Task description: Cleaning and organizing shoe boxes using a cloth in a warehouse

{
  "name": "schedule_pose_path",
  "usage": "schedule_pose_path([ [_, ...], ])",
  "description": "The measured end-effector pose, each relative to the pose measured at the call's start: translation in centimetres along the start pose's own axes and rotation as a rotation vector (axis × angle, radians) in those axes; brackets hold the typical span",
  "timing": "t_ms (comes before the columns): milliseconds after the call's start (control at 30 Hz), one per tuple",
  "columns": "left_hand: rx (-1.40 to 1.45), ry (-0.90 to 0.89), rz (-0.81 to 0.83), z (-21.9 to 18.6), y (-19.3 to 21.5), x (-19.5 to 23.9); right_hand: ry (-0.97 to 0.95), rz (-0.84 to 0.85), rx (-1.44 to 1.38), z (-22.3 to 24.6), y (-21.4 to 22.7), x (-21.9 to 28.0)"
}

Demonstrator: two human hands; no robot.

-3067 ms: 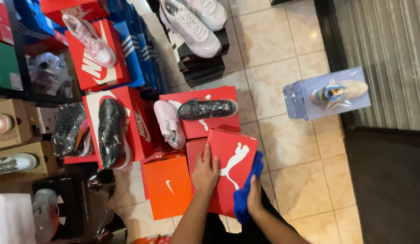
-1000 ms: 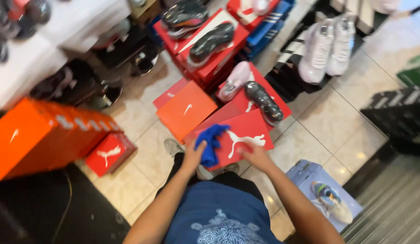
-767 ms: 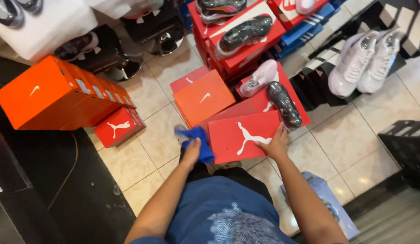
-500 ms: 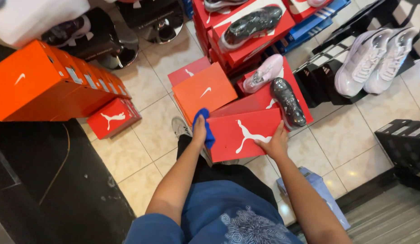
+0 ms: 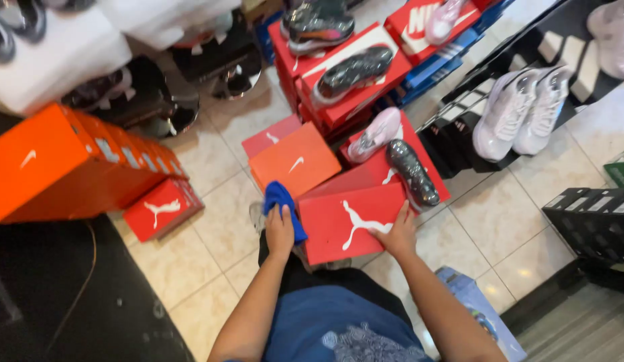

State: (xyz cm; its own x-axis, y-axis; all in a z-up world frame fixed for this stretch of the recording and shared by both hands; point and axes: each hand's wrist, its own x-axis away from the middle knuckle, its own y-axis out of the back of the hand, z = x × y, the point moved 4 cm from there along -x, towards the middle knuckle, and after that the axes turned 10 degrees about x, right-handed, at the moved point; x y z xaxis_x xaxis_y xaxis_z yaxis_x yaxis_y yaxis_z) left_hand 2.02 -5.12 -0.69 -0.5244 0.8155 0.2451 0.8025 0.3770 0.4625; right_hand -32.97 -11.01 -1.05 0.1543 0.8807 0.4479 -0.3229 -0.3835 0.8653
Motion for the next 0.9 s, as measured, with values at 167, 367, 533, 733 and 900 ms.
schedule_pose_path([
  [167,-0.745,-0.304,0.524,-4.0,-9.6,-6.7,-0.038,0.050,0.156,1.9,1.8,1.2],
  [367,-0.769,-0.133,0.958,-8.8,-22.4,-9.1,-0.088,-0.010,0.134,1.0,-0.6,1.2],
  [533,-0.610,-0.439,0.856,-12.9,-26.2,-6.1,-0.101,0.004,0.155,0.7,-0.9,1.0],
  [733,-0.692,-0.270,0.772,-10.6,-16.1,-7.6,-0.126,0.069,0.151,0.1,-1.3,0.1],
  [900,-0.719,-0.370,0.302,-2.2,-5.7,-5.1,-0.138,0.142,0.121,0.3,-0.9,0.8],
])
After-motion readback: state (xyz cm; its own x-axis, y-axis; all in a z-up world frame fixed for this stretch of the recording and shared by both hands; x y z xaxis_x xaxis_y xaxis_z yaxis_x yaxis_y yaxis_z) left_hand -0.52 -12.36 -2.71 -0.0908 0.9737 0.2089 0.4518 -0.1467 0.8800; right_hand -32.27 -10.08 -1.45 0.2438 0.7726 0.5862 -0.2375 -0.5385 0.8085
